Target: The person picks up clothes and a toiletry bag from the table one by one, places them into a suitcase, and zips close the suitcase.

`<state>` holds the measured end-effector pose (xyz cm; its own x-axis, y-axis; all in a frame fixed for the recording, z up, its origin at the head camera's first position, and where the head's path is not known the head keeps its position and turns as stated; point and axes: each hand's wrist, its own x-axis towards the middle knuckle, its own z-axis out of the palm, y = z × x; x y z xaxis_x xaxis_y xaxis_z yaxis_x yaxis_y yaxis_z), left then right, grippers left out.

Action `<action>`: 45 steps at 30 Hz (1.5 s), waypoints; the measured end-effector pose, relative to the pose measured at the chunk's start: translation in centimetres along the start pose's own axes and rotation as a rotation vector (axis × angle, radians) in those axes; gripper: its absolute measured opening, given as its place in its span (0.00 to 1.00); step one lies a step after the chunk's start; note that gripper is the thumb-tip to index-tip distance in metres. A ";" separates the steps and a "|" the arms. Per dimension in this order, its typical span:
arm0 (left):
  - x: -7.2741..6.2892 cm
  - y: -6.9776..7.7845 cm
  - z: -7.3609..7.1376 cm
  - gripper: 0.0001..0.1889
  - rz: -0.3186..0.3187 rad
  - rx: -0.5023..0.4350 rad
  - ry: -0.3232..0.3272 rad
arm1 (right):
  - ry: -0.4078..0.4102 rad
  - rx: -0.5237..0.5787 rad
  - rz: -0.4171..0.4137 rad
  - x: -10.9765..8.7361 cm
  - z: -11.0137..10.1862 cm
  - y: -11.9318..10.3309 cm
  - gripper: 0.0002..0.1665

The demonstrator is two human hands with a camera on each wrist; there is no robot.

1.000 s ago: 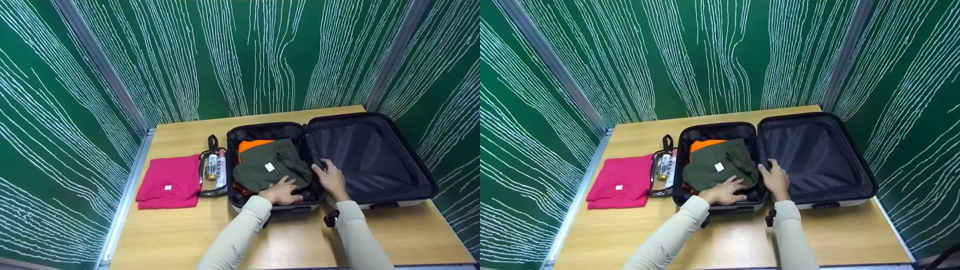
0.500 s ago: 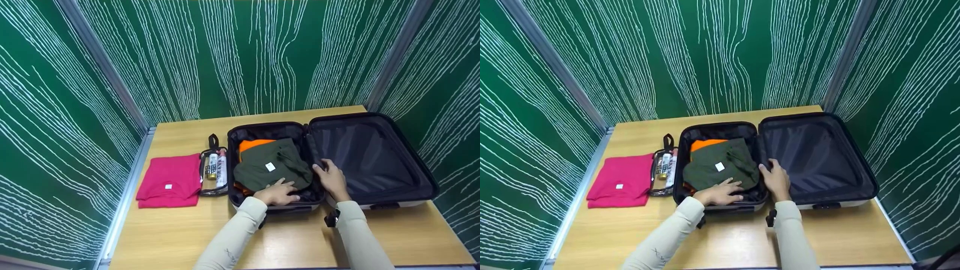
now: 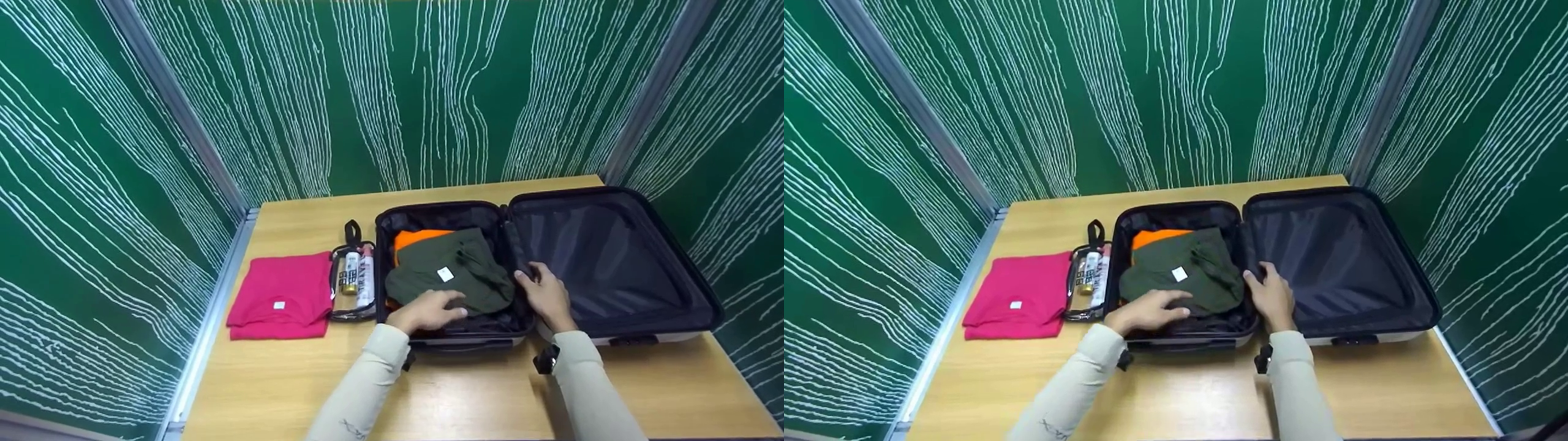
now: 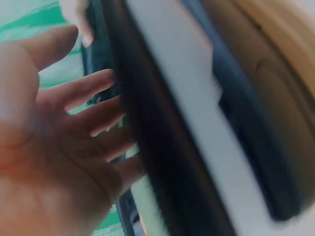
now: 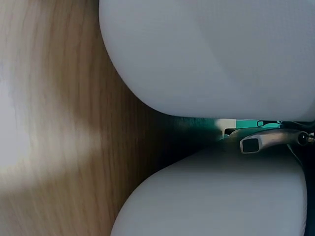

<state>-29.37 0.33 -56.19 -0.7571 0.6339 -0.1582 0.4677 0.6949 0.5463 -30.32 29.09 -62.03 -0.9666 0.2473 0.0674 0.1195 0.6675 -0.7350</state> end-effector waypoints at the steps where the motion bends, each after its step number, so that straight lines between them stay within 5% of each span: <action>1: -0.1 -0.4 -0.3 0.25 0.016 -0.021 0.052 | 0.000 0.001 0.001 0.0 0.0 0.0 0.36; 7: -1.2 -2.6 -2.8 0.16 0.106 -0.221 0.425 | 0.004 -0.002 -0.008 -0.1 0.1 0.1 0.35; 12: -2.4 -5.1 -4.7 0.14 0.090 -0.359 0.684 | -0.008 0.007 -0.003 -0.1 -0.1 0.1 0.37; 17: -3.4 -8.4 -5.6 0.14 -0.042 -0.337 0.935 | -0.026 0.024 0.017 0.0 -0.2 0.1 0.39; 21: -4.3 -11.2 -5.8 0.14 -0.207 -0.268 1.055 | -0.021 0.028 0.027 0.1 -0.2 0.1 0.38; 26: -6.0 -14.6 -5.2 0.14 -0.419 -0.197 1.043 | -0.029 0.029 0.014 0.2 -0.1 0.2 0.39; 34: -8.9 -19.1 -2.9 0.15 -0.711 -0.133 0.820 | -0.012 0.025 0.014 0.2 -0.2 0.3 0.39; 45: -10.5 -20.9 -1.6 0.19 -0.672 -0.059 0.704 | -0.028 0.020 0.004 0.0 0.0 0.2 0.39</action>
<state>-31.88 -21.40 -64.63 -0.9661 -0.2496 0.0658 -0.1700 0.8072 0.5653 -30.29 29.21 -62.13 -0.9720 0.2305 0.0457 0.1196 0.6525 -0.7483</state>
